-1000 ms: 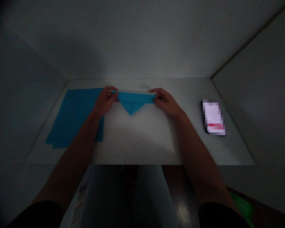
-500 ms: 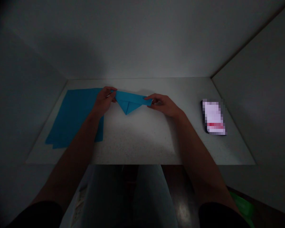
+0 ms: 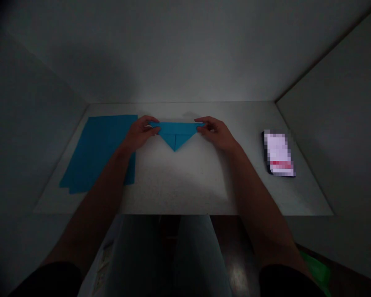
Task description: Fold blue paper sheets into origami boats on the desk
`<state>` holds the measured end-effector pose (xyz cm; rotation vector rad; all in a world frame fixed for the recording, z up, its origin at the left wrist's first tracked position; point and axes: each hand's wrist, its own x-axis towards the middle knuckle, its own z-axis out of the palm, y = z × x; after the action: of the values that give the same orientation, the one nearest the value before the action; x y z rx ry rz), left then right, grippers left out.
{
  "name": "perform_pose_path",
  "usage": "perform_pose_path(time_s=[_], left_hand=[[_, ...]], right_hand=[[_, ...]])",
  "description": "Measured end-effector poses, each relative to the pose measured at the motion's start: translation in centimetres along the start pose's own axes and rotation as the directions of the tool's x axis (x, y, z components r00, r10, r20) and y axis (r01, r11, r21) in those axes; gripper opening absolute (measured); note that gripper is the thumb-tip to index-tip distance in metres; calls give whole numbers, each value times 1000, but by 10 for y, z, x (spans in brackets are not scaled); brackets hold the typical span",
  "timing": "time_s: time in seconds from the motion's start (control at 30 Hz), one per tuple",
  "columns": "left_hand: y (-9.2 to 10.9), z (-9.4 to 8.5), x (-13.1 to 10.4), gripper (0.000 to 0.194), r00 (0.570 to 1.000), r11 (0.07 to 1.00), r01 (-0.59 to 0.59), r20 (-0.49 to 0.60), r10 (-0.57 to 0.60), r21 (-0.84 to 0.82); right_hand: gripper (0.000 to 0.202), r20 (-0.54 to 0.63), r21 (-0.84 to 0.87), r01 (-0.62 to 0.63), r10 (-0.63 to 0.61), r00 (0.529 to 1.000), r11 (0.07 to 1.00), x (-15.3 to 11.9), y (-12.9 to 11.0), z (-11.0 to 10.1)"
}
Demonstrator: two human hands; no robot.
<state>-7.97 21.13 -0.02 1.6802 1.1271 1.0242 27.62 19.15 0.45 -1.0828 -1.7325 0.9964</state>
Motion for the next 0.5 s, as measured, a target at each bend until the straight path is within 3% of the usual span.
perform_pose_path(time_s=[0.27,0.5], left_hand=[[4,0,-2,28,998,998,58,15,-58,-8],[8,0,-3,31,989,995,26,143,-39,97]], right_hand=[[34,40,-20,16,-15,999,1000,-2,0,-3],[39,41,64,-23,20,999,998,-1,-3,-2]])
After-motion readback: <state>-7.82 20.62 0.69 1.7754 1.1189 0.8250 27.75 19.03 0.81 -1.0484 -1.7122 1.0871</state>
